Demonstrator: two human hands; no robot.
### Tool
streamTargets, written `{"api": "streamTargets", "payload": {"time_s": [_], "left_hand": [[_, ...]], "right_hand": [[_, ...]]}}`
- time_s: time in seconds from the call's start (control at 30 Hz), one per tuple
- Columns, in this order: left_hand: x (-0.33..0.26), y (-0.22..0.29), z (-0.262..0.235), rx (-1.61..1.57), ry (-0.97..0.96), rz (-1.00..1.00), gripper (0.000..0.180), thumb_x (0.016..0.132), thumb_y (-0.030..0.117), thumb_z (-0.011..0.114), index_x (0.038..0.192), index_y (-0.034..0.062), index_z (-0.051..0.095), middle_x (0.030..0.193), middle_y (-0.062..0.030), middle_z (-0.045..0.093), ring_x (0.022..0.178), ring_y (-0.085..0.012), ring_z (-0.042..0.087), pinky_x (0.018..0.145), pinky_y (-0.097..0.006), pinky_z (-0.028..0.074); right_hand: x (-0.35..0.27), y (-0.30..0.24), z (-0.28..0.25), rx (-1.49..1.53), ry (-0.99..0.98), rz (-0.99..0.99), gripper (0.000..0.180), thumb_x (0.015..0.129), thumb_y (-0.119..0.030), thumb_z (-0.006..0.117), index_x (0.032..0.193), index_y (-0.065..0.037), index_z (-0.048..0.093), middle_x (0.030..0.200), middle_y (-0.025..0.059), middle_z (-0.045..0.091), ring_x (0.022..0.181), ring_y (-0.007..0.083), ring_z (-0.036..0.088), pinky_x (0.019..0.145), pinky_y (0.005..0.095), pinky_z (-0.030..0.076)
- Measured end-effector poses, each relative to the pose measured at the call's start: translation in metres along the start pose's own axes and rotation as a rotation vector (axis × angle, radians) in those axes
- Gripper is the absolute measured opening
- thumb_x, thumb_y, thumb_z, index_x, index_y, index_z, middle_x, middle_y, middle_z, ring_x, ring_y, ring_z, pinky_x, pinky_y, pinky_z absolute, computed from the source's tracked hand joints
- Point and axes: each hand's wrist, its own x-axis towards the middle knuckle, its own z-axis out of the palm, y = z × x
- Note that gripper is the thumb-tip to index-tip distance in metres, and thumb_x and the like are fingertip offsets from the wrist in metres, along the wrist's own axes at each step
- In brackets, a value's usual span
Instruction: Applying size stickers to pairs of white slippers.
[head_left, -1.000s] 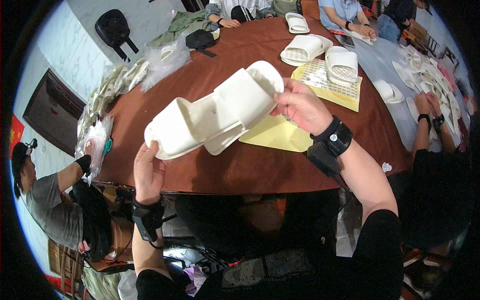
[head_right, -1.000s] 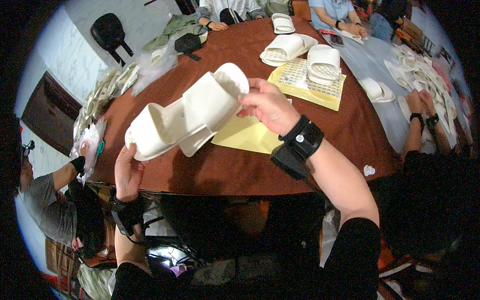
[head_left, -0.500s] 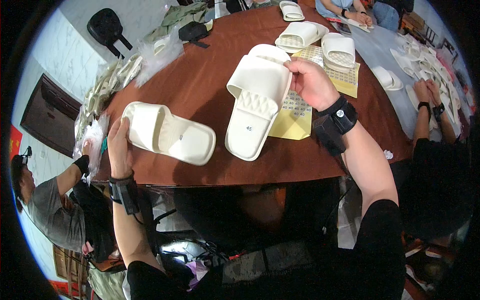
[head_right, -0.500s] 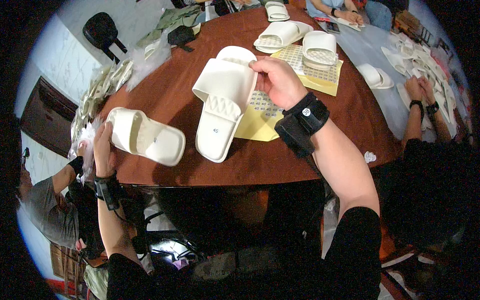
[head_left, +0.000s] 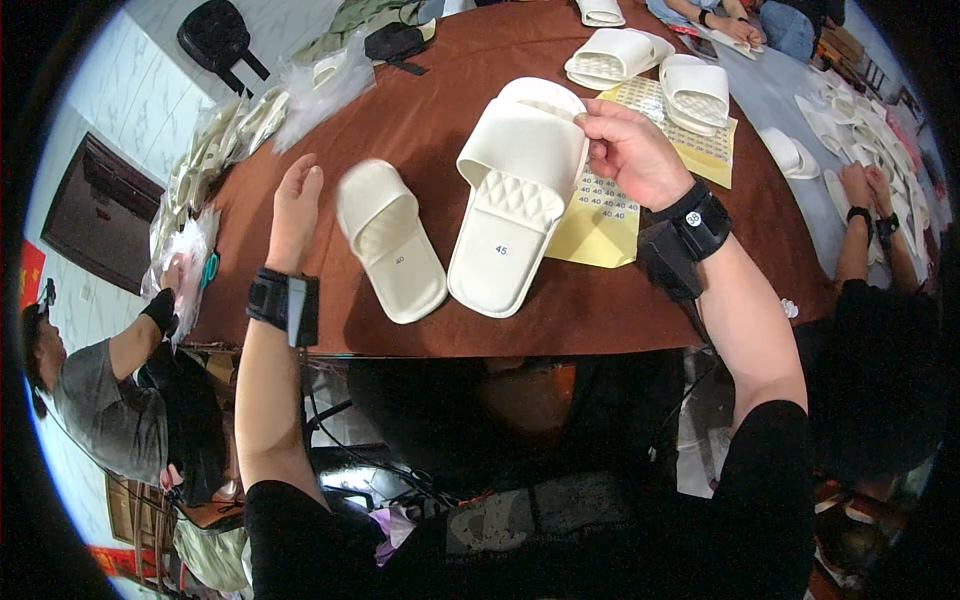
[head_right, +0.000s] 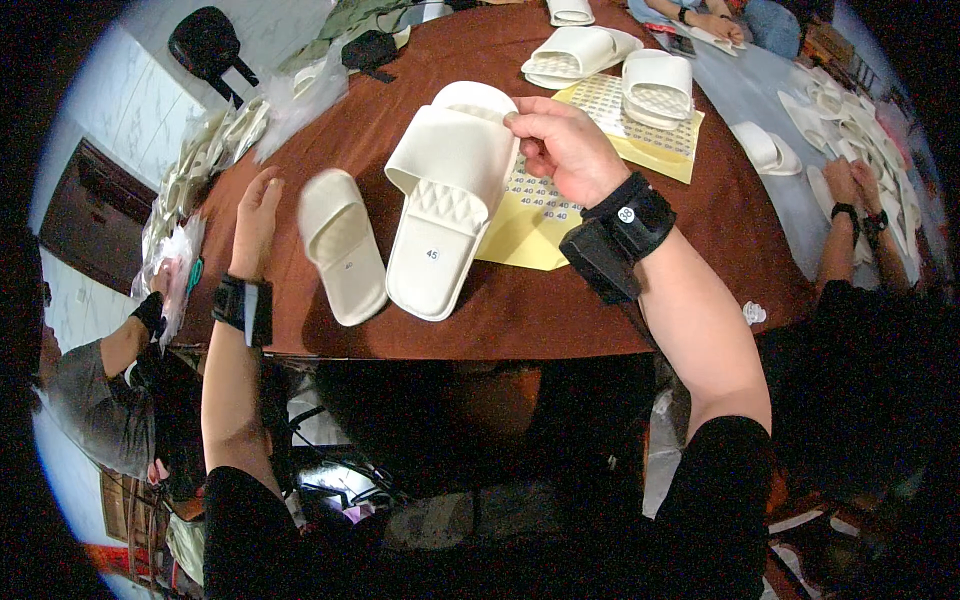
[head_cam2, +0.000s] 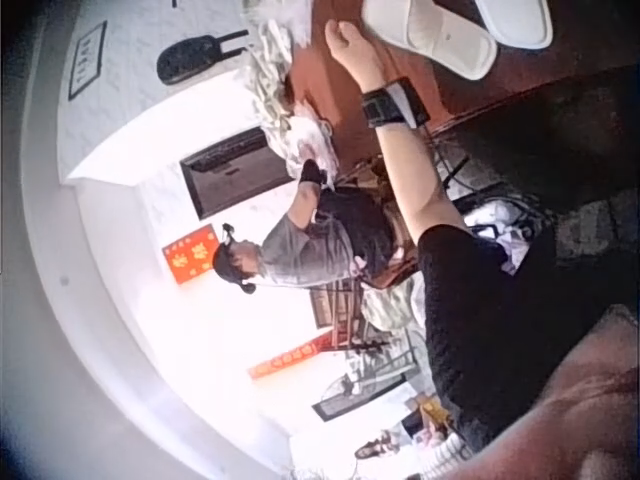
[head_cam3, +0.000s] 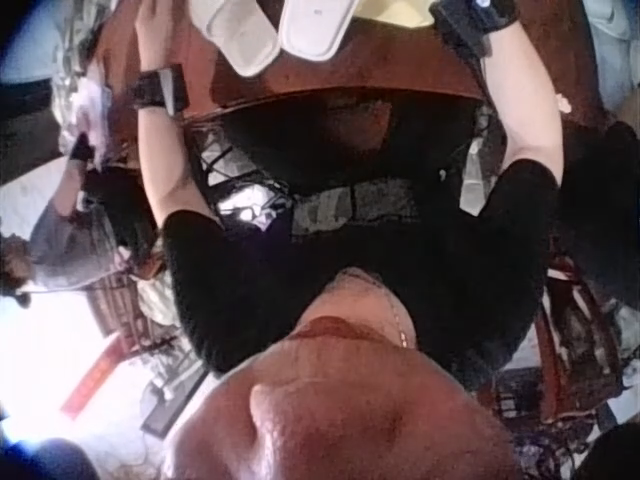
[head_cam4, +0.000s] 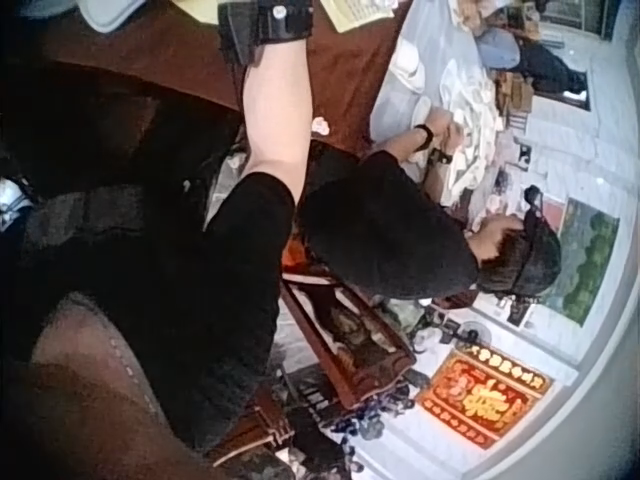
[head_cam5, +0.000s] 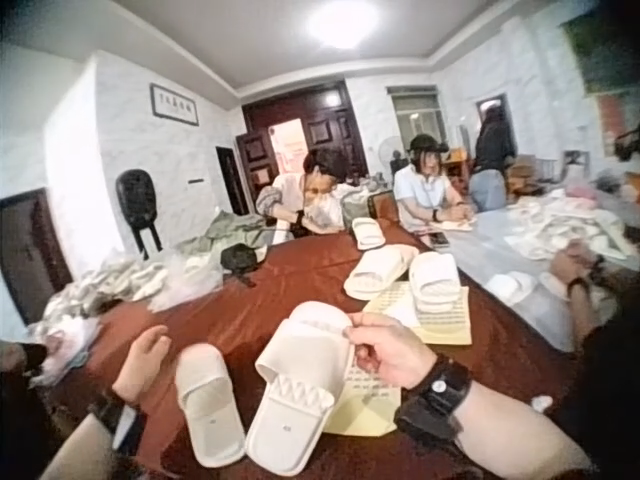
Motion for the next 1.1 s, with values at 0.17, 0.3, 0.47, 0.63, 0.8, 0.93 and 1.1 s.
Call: {"api": "streamTargets", "payload": {"time_s": [0.17,0.3,0.47,0.63,0.8,0.93,1.1], "left_hand": [[-0.050,0.031,0.013,0.218,0.115,0.356,0.029,0.084,0.007,0.054,0.111,0.0001,0.057,0.108,-0.0178,0.059,0.104,-0.0317,0.055,0.091,-0.037,0.043],[-0.117,0.069,0.024,0.217,-0.280,0.483,0.042,0.076,-0.001,0.062,0.117,0.0038,0.055,0.122,-0.0148,0.051,0.117,-0.0313,0.045,0.101,-0.039,0.034],[-0.146,0.086,0.043,0.272,-0.445,0.538,0.055,0.069,0.017,0.075,0.119,0.0062,0.054,0.125,-0.0137,0.048,0.113,-0.0313,0.046,0.096,-0.042,0.036],[-0.150,0.084,0.061,0.343,-0.214,0.541,0.045,0.070,0.017,0.073,0.111,0.0091,0.058,0.120,-0.0116,0.052,0.108,-0.0309,0.047,0.093,-0.042,0.036],[-0.154,0.086,0.068,0.369,-0.211,0.537,0.035,0.074,0.020,0.070,0.105,0.0099,0.060,0.113,-0.0081,0.055,0.106,-0.0282,0.049,0.089,-0.042,0.036],[-0.174,0.091,0.076,0.315,-0.155,0.529,0.029,0.078,0.007,0.061,0.106,0.0054,0.060,0.112,-0.0101,0.056,0.106,-0.0299,0.050,0.092,-0.041,0.035],[-0.183,0.090,0.085,0.356,-0.089,0.547,0.029,0.078,0.005,0.059,0.107,0.0030,0.058,0.113,-0.0098,0.055,0.107,-0.0294,0.049,0.094,-0.041,0.034]], "right_hand": [[0.003,0.002,-0.003,-0.040,-0.016,0.022,0.027,0.090,-0.013,0.054,0.115,-0.005,0.054,0.078,-0.0057,0.056,0.057,0.0022,0.048,0.053,0.0160,0.039],[0.005,0.008,0.002,0.026,0.054,-0.001,0.027,0.086,-0.012,0.056,0.111,-0.001,0.056,0.070,-0.0056,0.050,0.057,0.0026,0.044,0.050,0.0193,0.037],[0.007,0.013,0.015,-0.022,-0.227,-0.078,0.041,0.086,-0.011,0.055,0.124,0.002,0.047,0.096,0.0054,0.061,0.083,0.0124,0.059,0.068,0.0254,0.048],[-0.001,0.025,0.034,-0.098,-0.462,-0.004,0.053,0.087,-0.011,0.059,0.134,0.001,0.038,0.127,0.0135,0.052,0.111,0.0198,0.055,0.084,0.0291,0.049],[-0.006,0.019,0.032,-0.251,-0.421,0.014,0.041,0.087,-0.014,0.057,0.124,0.002,0.048,0.109,0.0112,0.062,0.091,0.0153,0.063,0.069,0.0268,0.050],[-0.008,0.012,0.026,-0.320,-0.338,-0.033,0.030,0.089,-0.017,0.053,0.114,0.000,0.054,0.098,0.0075,0.065,0.080,0.0126,0.062,0.065,0.0239,0.048],[-0.008,0.011,0.025,-0.324,-0.298,-0.014,0.027,0.089,-0.016,0.053,0.111,0.000,0.056,0.093,0.0060,0.065,0.076,0.0113,0.062,0.062,0.0237,0.048]]}}
